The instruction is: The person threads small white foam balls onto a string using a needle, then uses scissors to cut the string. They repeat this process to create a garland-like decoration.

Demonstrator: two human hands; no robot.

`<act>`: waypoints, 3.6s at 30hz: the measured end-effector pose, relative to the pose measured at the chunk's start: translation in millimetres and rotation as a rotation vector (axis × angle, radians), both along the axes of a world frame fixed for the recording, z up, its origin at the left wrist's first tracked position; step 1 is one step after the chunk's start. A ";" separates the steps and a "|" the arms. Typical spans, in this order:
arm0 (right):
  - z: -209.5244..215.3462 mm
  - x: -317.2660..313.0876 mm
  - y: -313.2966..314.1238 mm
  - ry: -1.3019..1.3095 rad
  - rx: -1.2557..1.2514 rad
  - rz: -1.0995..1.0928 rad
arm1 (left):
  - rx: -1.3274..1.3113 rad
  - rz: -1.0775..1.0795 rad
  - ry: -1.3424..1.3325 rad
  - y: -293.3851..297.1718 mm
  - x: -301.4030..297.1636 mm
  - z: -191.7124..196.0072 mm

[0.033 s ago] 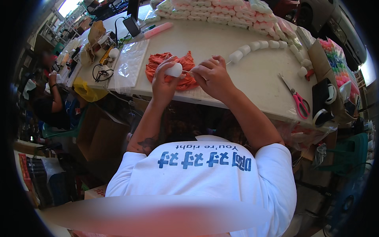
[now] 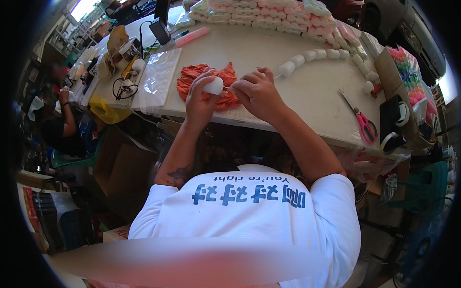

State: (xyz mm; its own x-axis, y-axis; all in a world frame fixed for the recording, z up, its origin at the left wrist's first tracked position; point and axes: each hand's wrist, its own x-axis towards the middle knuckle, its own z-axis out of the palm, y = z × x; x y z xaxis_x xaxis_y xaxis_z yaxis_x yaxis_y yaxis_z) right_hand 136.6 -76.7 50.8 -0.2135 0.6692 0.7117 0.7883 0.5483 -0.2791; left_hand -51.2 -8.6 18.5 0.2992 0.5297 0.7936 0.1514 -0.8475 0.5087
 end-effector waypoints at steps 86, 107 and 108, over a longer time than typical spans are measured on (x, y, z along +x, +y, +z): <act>-9.1 15.2 1.5 0.237 -0.063 0.002 | -1.280 -0.815 -0.980 11.2 6.9 10.1; -8.6 14.0 2.6 0.294 -0.009 -0.012 | -1.351 -0.652 -0.876 4.5 10.7 9.5; -9.2 13.8 2.8 0.297 -0.011 -0.014 | -1.355 -0.652 -0.880 3.4 11.9 10.1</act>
